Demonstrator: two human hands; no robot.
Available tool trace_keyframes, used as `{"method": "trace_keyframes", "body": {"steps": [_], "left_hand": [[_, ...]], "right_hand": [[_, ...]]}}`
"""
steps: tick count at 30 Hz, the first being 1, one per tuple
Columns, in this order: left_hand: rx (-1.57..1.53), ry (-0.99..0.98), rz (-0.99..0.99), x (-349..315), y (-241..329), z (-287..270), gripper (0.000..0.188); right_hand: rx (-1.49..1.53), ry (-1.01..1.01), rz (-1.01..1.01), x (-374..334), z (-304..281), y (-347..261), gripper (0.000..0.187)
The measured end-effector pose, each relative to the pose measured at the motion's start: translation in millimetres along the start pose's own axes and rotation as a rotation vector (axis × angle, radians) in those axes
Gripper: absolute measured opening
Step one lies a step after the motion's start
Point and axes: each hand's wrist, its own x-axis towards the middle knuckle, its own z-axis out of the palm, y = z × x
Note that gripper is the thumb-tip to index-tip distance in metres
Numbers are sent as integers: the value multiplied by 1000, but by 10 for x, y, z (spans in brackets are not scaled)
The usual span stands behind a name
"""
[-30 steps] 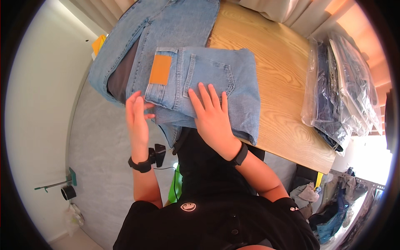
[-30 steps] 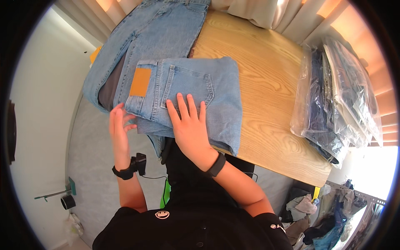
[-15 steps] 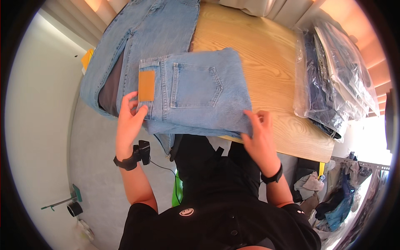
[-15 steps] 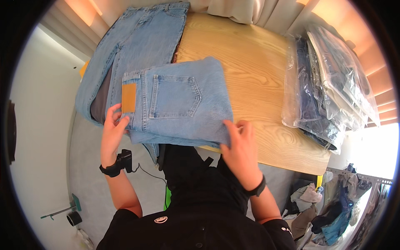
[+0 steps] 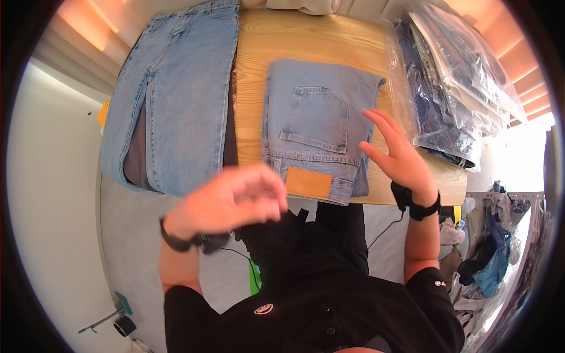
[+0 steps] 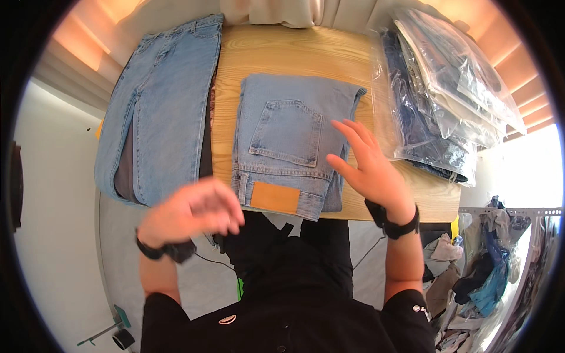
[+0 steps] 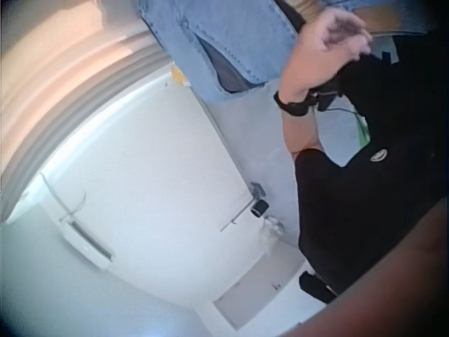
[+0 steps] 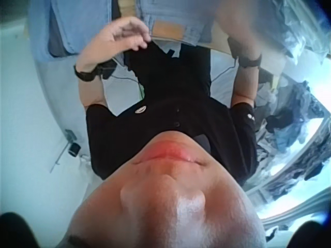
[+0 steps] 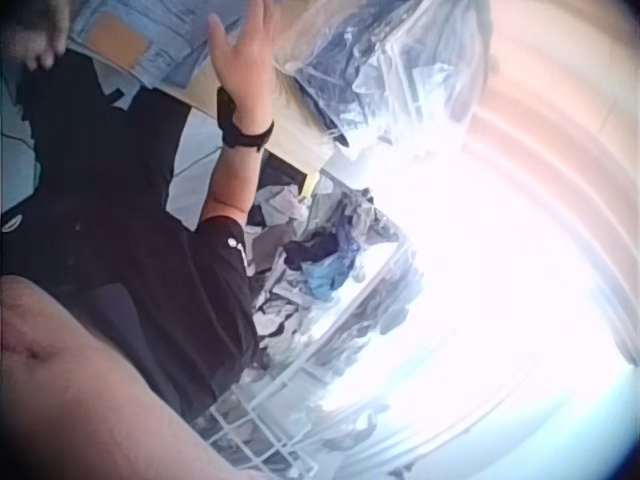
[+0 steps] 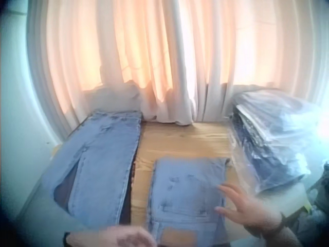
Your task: Folding pairs of jeans and placing them into clear plastic bags on a wooden table.
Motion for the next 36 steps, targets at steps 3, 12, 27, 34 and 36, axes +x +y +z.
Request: {"method": "trace_keyframes", "body": {"steps": [3, 12, 27, 34, 36], "left_hand": [[484, 165, 143, 601, 331, -418, 25], [825, 317, 96, 1753, -261, -1504, 48], [328, 459, 25, 1774, -280, -1552, 47], [430, 494, -190, 1943, -78, -1710, 28], [398, 461, -198, 1979, -118, -1759, 29]], "right_hand": [[-6, -137, -73, 326, -90, 40, 53], [-87, -247, 285, 1027, 219, 692, 76], [617, 18, 150, 1014, 349, 982, 54], [1005, 187, 135, 1037, 442, 1110, 47], [1016, 213, 141, 1008, 442, 1122, 44]]}}
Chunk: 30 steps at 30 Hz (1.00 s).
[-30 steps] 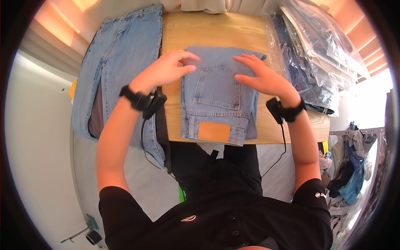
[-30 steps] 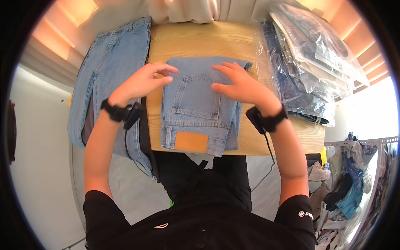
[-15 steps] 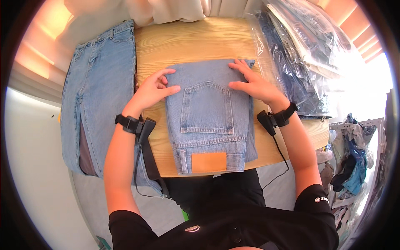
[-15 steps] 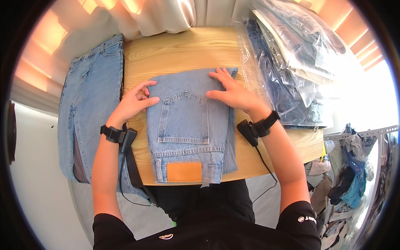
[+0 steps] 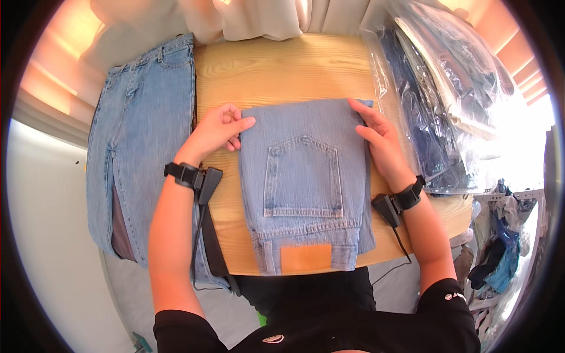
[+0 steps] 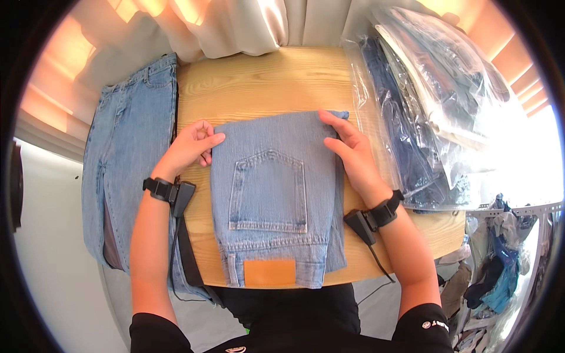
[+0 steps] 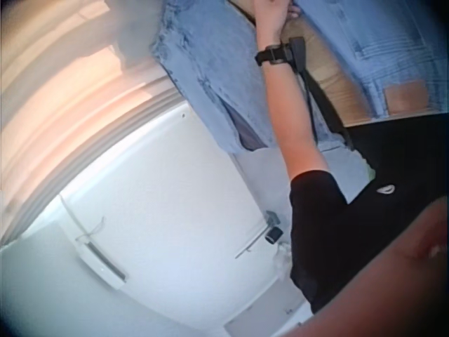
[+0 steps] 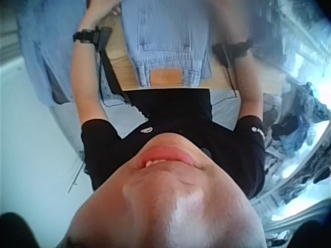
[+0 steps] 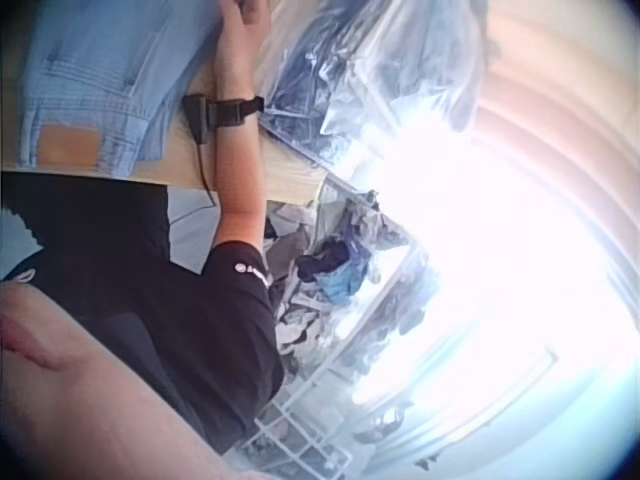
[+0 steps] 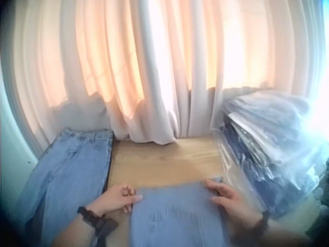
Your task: Folding pairs of jeans and placing them into clear plastic bags on a wooden table.
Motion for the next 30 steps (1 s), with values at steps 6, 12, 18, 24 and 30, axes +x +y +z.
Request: {"method": "trace_keyframes", "body": {"steps": [6, 12, 18, 24, 30], "left_hand": [[-55, 101, 189, -91, -108, 114, 22], [-103, 81, 170, -82, -141, 109, 19], [-103, 95, 161, -112, -139, 93, 18], [-122, 64, 171, -113, -131, 92, 18], [-122, 56, 156, -107, -128, 77, 17]], "right_hand": [[-164, 0, -62, -18, 23, -47, 32], [-193, -16, -61, -47, -18, -8, 28], [-249, -26, -56, -64, 8, -20, 24], [-236, -33, -58, -56, 1, -16, 22], [-247, -29, -55, -63, -2, -21, 21]]}}
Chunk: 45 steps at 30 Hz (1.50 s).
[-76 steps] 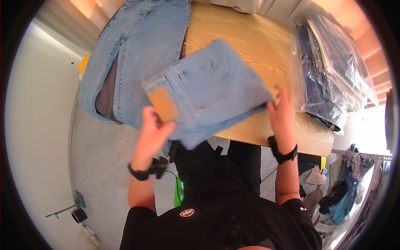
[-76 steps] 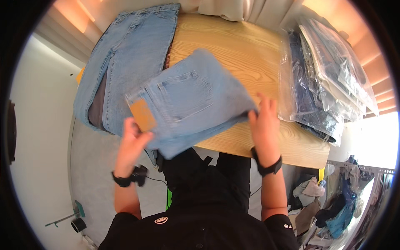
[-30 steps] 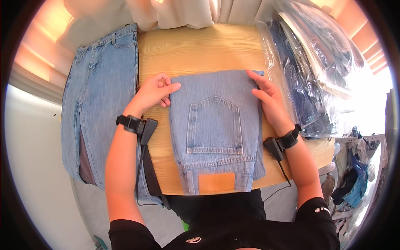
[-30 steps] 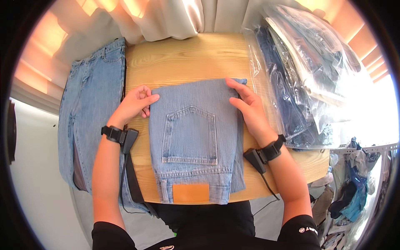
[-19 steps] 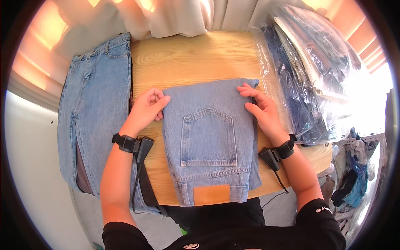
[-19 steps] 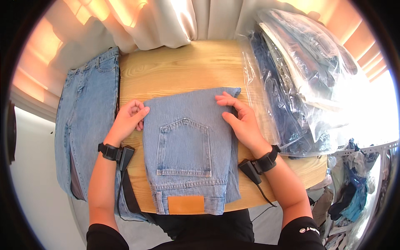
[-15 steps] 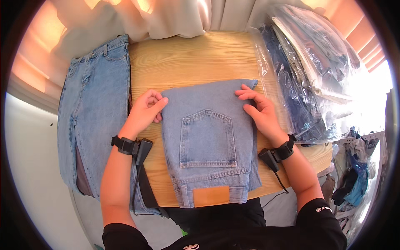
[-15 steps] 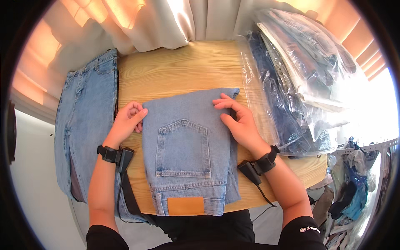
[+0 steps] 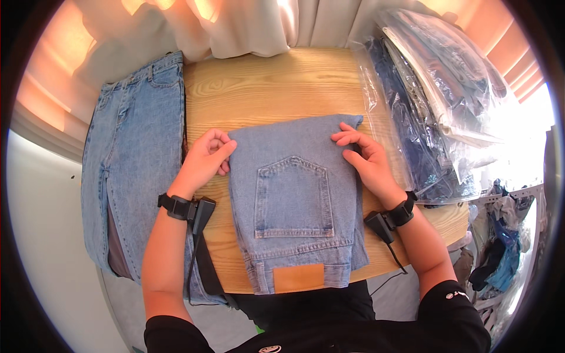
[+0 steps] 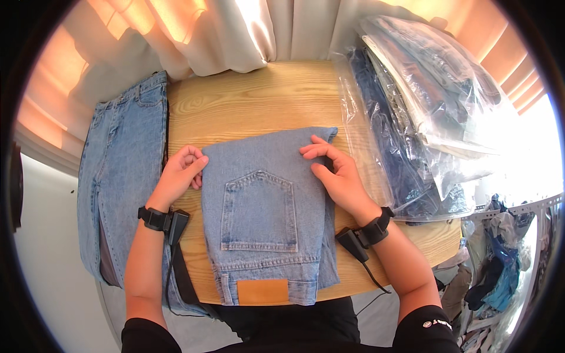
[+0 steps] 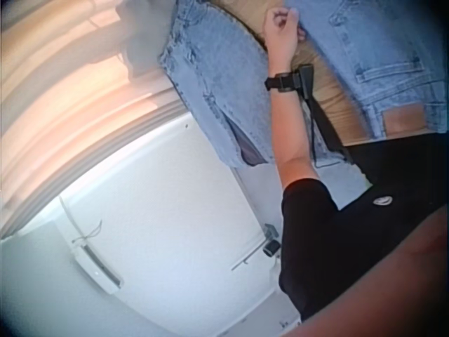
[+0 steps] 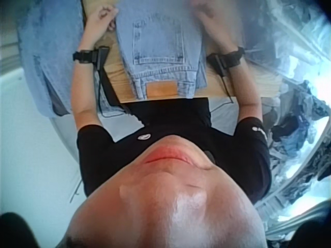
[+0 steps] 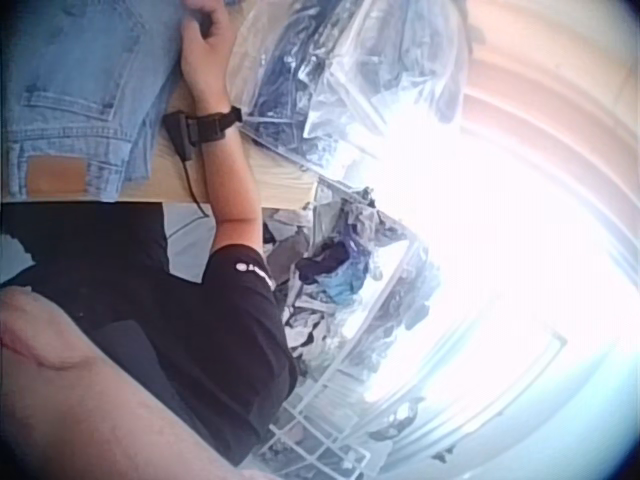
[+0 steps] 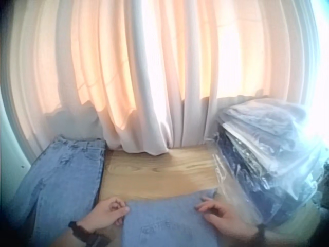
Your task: Folding pairs of jeans and placing them into clear plastic bags on a wooden table.
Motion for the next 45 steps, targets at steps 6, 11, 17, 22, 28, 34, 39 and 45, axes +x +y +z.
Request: {"method": "trace_keyframes", "body": {"steps": [6, 11, 17, 22, 28, 34, 39, 45], "left_hand": [[1, 7, -12, -19, 2, -11, 16], [-1, 9, -1, -8, -12, 7, 19], [10, 27, -9, -16, 13, 8, 25], [-16, 16, -21, -15, 0, -6, 22], [19, 81, -68, -50, 51, -25, 34], [132, -15, 16, -54, 10, -67, 48], [388, 49, 360, -39, -17, -88, 45], [309, 75, 354, 28, -99, -110, 38]], "right_hand": [[-5, -2, 20, -2, 15, -34, 20], [-23, -5, 20, -2, 0, -29, 20], [-12, 0, 24, -3, 8, -32, 20], [-16, 1, 9, -1, 1, -14, 19], [-5, 10, 12, 1, 11, 5, 19], [17, 36, 15, -1, 22, -18, 20], [127, 130, -41, -17, -31, 32, 23], [170, 333, 2, -12, -57, 79, 29]]}}
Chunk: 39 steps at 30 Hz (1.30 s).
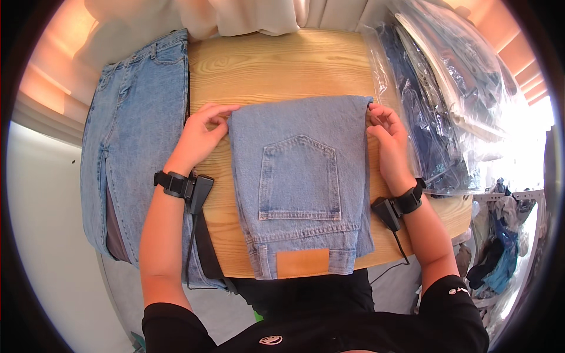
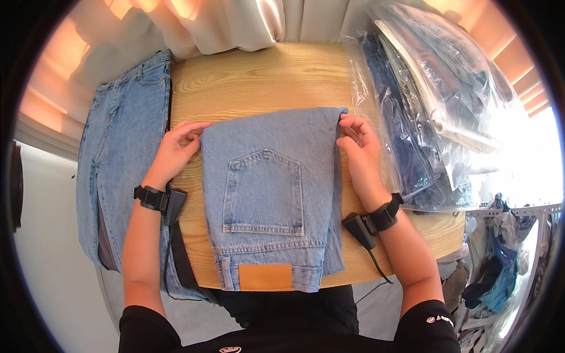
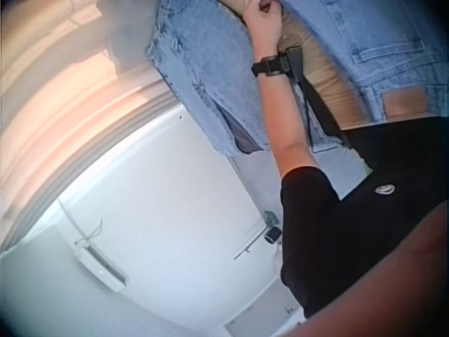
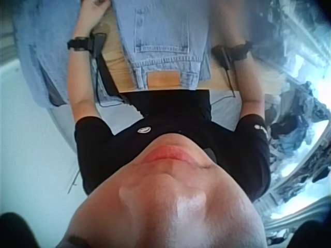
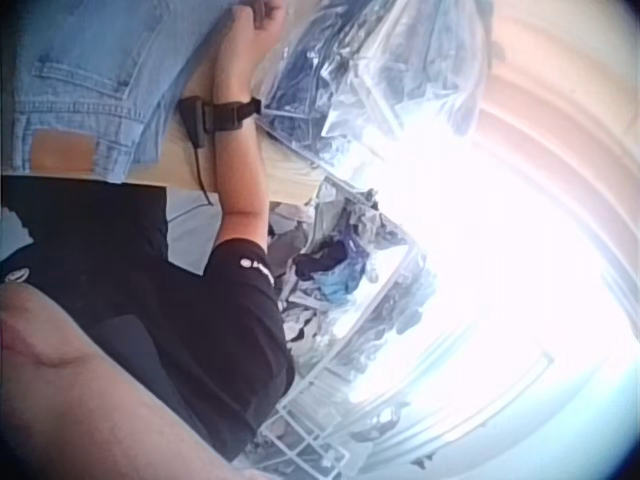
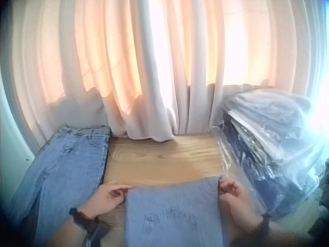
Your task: Folding pairs of jeans and placing them into clear plastic bags on a wooden table.
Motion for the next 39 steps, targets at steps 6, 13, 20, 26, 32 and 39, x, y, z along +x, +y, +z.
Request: {"method": "trace_keyframes", "body": {"steps": [6, 13, 20, 26, 32, 39], "left_hand": [[-59, 13, -78, 1, 40, 5, 28], [-193, 129, -338, 14, 38, -44, 11], [-225, 52, -374, 6, 50, -35, 11], [-225, 14, -385, 0, 59, -35, 11], [-220, -35, -378, -7, 37, -65, 16], [-312, -200, -394, -42, 141, -162, 27]], "right_hand": [[-79, 25, 14, 21, -4, 39, 35], [-94, 47, 9, 29, 25, 15, 39], [-75, 40, 37, 15, 44, -33, 42], [-74, 14, 13, 19, 33, -15, 41], [-74, 8, 19, 16, 54, -36, 39], [-95, 9, 22, 13, 33, -41, 38]]}}
